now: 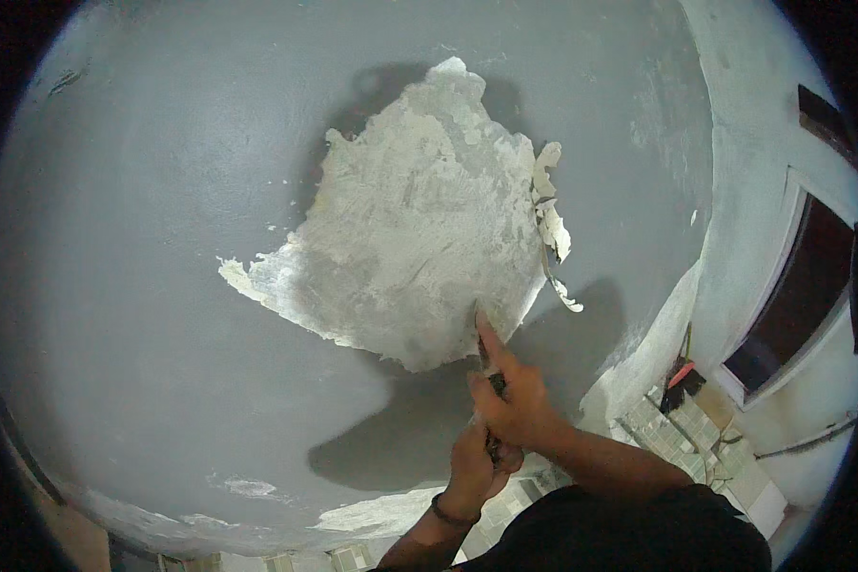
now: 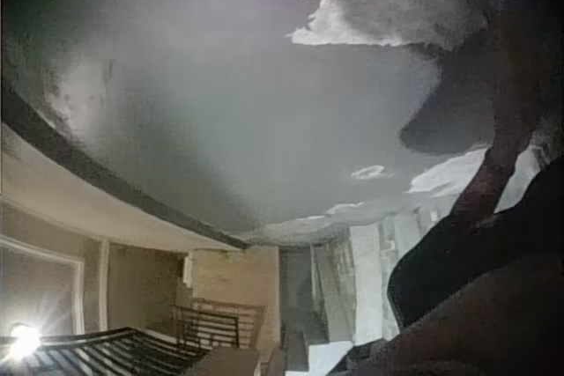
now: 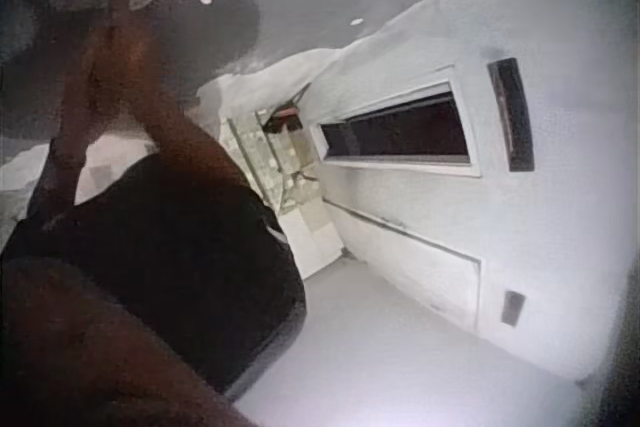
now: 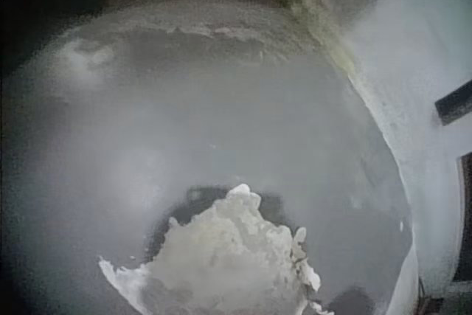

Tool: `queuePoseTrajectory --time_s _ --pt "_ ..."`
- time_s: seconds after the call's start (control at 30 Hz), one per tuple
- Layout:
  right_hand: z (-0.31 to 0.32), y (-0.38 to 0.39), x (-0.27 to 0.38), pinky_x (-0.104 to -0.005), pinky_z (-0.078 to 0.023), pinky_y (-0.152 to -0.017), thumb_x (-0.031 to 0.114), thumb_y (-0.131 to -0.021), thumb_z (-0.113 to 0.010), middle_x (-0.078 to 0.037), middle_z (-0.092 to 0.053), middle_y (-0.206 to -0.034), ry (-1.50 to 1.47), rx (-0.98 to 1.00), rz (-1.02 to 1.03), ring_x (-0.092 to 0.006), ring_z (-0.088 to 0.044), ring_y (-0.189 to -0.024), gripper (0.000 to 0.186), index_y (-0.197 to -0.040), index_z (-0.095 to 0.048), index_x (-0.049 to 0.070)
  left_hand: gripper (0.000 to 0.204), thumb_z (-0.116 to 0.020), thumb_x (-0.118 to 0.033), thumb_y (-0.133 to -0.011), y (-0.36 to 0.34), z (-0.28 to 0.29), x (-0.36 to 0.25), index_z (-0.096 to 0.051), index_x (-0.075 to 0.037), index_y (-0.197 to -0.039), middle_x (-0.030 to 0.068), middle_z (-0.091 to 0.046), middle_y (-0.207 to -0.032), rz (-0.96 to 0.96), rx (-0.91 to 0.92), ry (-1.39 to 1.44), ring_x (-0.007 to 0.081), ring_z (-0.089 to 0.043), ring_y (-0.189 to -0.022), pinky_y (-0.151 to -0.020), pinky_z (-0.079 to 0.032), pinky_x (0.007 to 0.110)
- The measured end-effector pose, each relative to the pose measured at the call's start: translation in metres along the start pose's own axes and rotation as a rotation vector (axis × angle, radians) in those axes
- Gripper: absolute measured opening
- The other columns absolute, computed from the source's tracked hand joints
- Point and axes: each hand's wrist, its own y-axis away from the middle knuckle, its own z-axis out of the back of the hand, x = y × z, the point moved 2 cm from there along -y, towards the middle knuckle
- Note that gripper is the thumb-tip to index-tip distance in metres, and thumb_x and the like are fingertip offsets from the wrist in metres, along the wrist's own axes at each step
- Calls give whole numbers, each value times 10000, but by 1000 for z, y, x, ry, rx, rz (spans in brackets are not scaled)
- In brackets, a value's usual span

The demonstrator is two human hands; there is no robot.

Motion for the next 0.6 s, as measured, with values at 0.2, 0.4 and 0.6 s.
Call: queuePoseTrajectory --time_s 0.2,0.4,0.6 --pt "-12 4 -1 -434 -559 -732 165 -900 -605 -250 -686 -830 42 -74 108 -382 -697 -734 760 -1565 -238 141 360 -358 -426 -1054 8 13 2 -540 -143 -924 -31 -441 -638 -85 60 -50 108 -384 -497 -478 -303 279" --pt "-21 1 1 -470 -536 -658 216 -909 -595 -240 -643 -718 129 -6 216 -414 -659 -655 747 -1564 -243 151 402 -358 -434 -1042 7 18 1 -547 -127 -864 -19 -445 -613 -100 -10 32 121 -403 -487 -482 -308 282" --pt "-23 -1 10 -355 -512 -565 137 -874 -614 -200 -655 -699 267 101 140 -249 -638 -540 750 -1553 -295 152 391 -387 -445 -1022 2 15 1 -542 -129 -852 -27 -412 -608 -96 -46 82 130 -385 -491 -479 -290 288"
